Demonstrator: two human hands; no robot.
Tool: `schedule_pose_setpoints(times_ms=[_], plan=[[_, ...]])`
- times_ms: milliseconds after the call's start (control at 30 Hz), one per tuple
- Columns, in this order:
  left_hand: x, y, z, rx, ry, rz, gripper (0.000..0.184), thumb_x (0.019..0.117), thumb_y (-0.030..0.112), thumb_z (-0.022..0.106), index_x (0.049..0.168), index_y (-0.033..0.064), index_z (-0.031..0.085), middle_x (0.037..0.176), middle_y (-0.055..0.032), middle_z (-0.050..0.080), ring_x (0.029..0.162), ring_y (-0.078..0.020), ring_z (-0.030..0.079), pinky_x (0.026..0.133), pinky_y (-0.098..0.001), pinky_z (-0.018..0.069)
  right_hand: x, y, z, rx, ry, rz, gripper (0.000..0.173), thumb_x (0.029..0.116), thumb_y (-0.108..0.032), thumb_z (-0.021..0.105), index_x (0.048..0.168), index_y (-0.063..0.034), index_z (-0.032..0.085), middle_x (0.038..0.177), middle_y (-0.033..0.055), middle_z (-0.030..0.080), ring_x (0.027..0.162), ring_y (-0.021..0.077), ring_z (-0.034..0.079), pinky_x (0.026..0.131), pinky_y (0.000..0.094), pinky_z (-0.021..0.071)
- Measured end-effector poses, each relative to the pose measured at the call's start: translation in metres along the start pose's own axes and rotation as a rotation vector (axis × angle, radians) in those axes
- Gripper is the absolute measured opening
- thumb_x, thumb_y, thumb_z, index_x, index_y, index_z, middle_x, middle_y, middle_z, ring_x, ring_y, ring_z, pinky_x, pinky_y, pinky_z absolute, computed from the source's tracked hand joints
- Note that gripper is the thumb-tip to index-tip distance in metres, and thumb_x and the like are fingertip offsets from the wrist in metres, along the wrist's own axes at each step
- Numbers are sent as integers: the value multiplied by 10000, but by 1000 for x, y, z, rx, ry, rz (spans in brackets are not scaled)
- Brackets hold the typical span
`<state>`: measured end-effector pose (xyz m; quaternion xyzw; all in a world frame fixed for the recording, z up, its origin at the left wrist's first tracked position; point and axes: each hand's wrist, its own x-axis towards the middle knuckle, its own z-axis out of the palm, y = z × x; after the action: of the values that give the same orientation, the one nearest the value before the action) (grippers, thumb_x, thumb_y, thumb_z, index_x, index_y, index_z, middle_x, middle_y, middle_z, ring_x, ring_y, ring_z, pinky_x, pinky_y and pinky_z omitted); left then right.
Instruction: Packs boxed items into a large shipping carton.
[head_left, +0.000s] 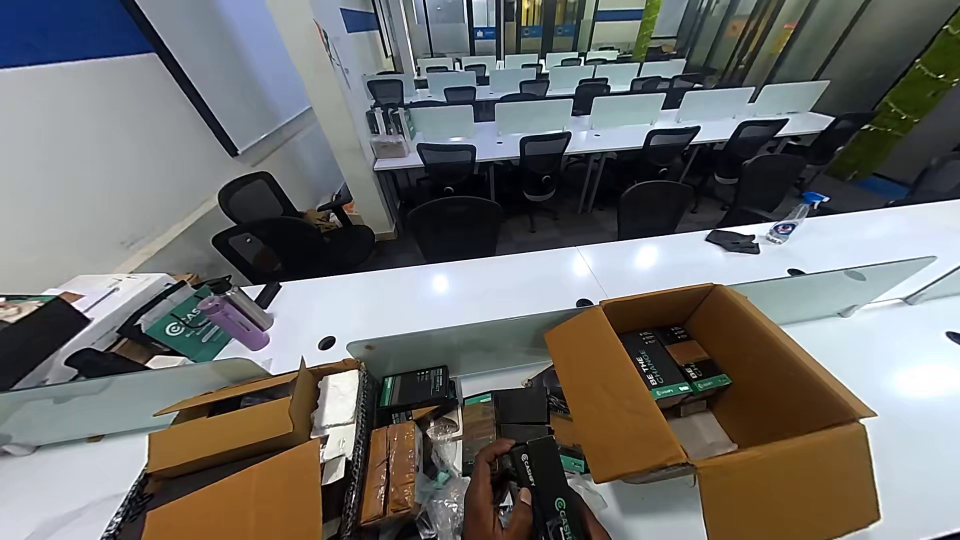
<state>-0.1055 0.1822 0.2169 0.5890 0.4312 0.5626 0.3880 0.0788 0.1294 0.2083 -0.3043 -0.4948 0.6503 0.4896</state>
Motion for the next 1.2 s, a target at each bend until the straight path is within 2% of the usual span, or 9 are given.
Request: schedule_pose_setpoints(times_ms=[100, 200, 300, 400, 533, 667, 800, 900, 1200], plan=[[0, -2, 2, 0, -1, -4, 675, 933, 391, 645, 1355, -104, 464, 1376, -222, 567, 1233, -234, 614, 966, -385, 589, 1, 0, 0, -6, 20, 8, 936, 972, -506, 633, 1532, 93, 179, 1379, 85, 609, 1203, 104, 631, 1060, 346, 524], [-5, -4, 6, -53, -81, -150, 895, 913, 429, 670, 1489, -140, 288, 1515, -293, 414, 1361, -283, 515, 1036, -414, 539, 1, 1, -3, -2, 75, 11, 964, 952, -497, 669, 1526, 86, 159, 1339, 80, 625, 1163, 110, 651, 1026, 354, 548], [-16, -16, 6, -265, -241, -370, 1144, 882, 562, 707, 1569, -93, 68, 1531, -291, 396, 1328, -255, 550, 1063, -414, 517, 0, 2, -11, -29, 66, 4, 919, 964, -462, 669, 1520, 111, 212, 1352, 92, 633, 1179, 115, 650, 1052, 360, 538], [-28, -33, 4, -436, -305, -444, 1299, 807, 506, 817, 1547, -106, -57, 1479, -275, 453, 1236, -206, 622, 1009, -385, 557, -1, 1, -20, -76, 34, 30, 743, 1010, -440, 603, 1470, 95, 368, 1279, 58, 680, 1133, 88, 664, 1028, 341, 543], [-37, -46, 5, -576, -152, -496, 976, 754, 349, 896, 1406, -80, 310, 1156, -118, 704, 998, -173, 722, 896, -404, 612, 3, -3, -33, -111, -32, -14, 469, 1043, -266, 581, 1388, 52, 555, 1242, 86, 713, 1110, 134, 689, 1002, 364, 566], [-40, -50, 7, -639, 25, -567, 724, 764, 151, 863, 1317, -58, 444, 1057, -117, 738, 940, -195, 736, 863, -406, 618, 6, -17, -26, -277, 176, 17, 446, 962, -78, 665, 1369, 76, 570, 1252, 150, 706, 1072, 205, 725, 923, 394, 622], [-42, -51, 8, -668, 56, -576, 681, 781, 158, 866, 1294, -55, 474, 1041, -134, 744, 934, -212, 741, 866, -425, 618, 8, -22, -25, -509, 174, 1, 509, 966, -150, 683, 1443, -27, 554, 1376, 163, 604, 1056, 227, 712, 814, 406, 649], [-43, -46, 8, -630, 63, -597, 604, 884, 182, 755, 1338, -64, 442, 1053, -138, 740, 934, -206, 740, 872, -415, 616, 9, -20, -28, -594, 121, -61, 362, 991, -173, 661, 1340, -76, 666, 1373, 152, 594, 1105, 206, 685, 812, 373, 644], [-45, -38, 13, -553, 130, -511, 817, 820, 148, 794, 1435, -72, 302, 1148, -123, 708, 995, -155, 724, 898, -354, 611, 12, -26, -20, -604, 231, -82, 252, 876, -127, 783, 1076, 16, 730, 1289, 170, 642, 1090, 203, 701, 857, 350, 647]])
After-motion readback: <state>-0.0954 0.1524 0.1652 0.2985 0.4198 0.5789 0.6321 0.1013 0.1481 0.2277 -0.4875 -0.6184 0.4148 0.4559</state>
